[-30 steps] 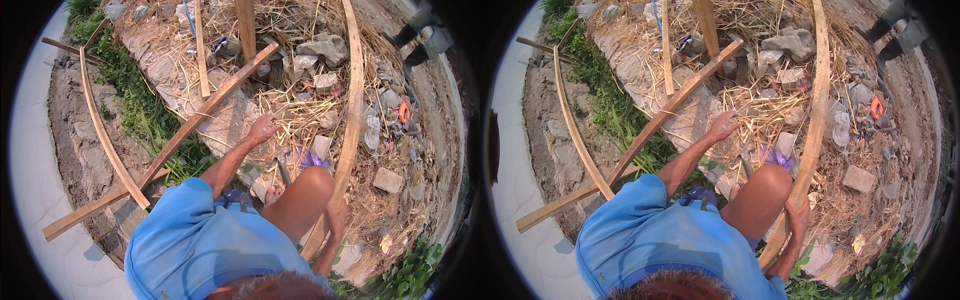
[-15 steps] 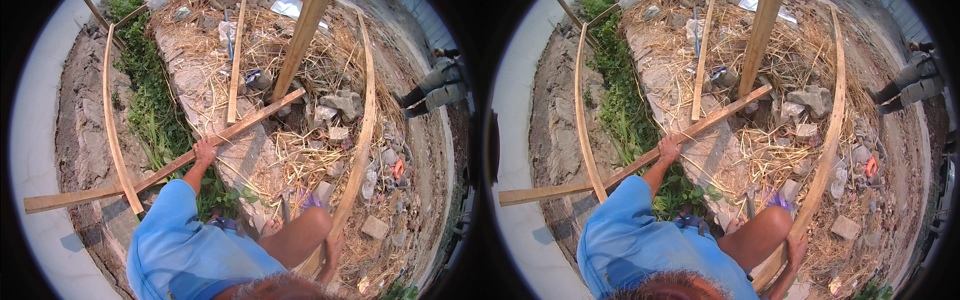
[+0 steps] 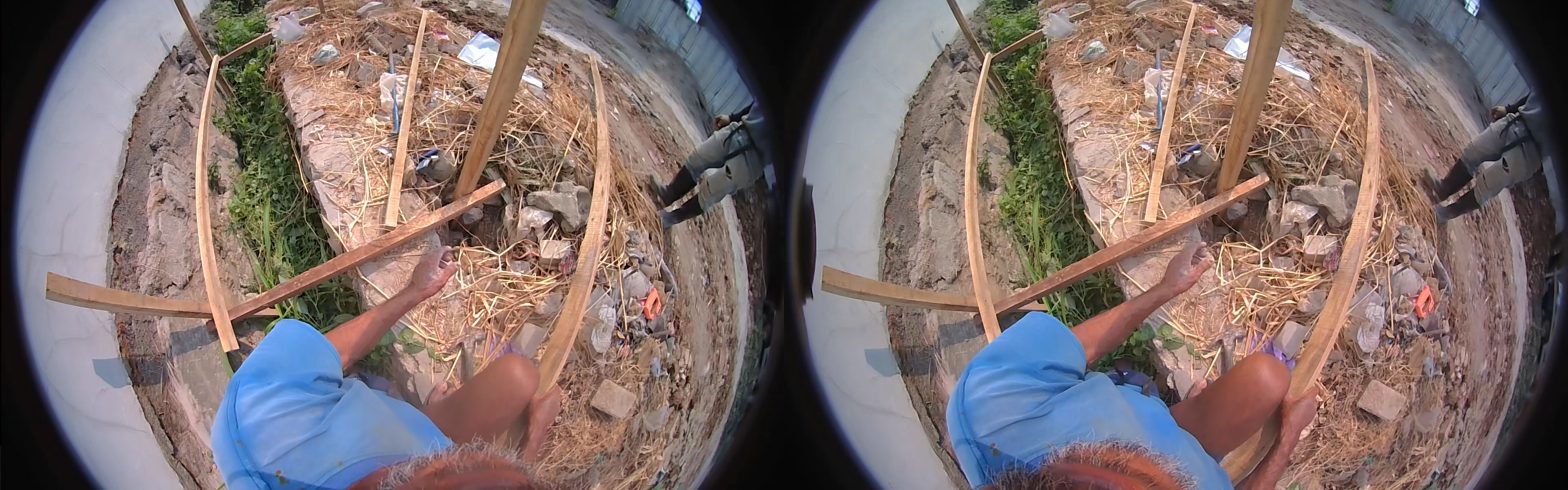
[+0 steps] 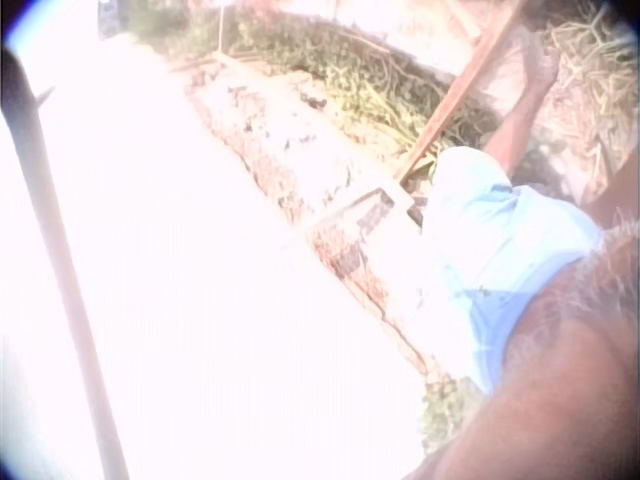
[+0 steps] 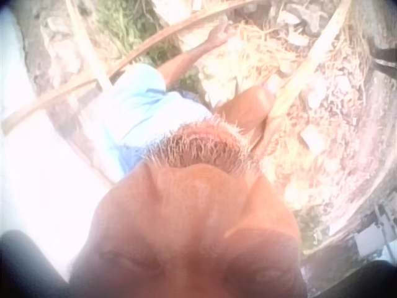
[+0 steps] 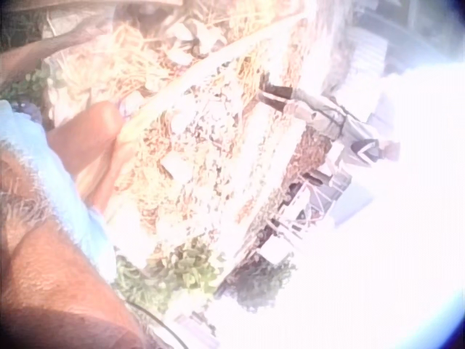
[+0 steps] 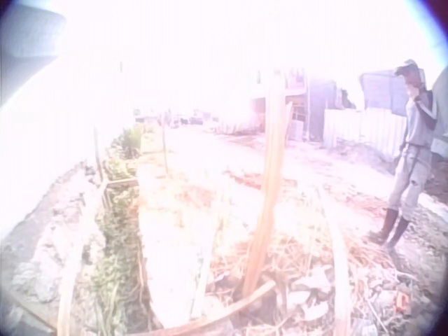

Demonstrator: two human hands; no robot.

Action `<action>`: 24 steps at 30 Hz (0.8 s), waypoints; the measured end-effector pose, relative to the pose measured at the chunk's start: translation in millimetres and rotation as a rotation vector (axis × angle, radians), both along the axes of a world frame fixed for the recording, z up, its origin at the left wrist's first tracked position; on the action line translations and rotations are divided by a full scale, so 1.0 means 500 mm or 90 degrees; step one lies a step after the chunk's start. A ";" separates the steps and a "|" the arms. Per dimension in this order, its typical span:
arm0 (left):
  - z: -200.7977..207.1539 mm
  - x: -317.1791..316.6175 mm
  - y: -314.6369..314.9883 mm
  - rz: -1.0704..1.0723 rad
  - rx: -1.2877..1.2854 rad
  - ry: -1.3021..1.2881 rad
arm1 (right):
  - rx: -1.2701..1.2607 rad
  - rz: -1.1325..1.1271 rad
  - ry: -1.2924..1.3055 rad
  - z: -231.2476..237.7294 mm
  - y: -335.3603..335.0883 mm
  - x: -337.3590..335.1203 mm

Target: The person nails wooden planks together with a hammer, adjusts the alignment of the frame, removes a small stone from the workspace, and positions a vertical wooden post.

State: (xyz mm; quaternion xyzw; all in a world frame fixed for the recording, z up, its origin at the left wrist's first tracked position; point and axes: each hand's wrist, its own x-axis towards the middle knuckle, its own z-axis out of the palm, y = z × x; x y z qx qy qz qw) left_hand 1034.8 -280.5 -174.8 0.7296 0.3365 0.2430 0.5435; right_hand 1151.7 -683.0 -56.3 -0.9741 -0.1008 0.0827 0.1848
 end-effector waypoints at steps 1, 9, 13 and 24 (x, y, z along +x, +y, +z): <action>0.027 0.093 -0.066 -0.129 -0.062 -0.043 | -0.008 -0.013 -0.030 -0.006 -0.025 -0.005; 0.085 0.491 -0.405 -0.377 -0.531 0.030 | 0.013 0.044 0.062 0.070 -0.108 -0.033; 0.094 0.551 -0.536 -0.326 -0.607 -0.005 | -0.087 0.030 0.033 0.087 -0.161 -0.030; 0.076 0.520 -0.572 -0.255 -0.691 0.039 | 0.328 -0.086 0.600 0.101 -0.364 -0.128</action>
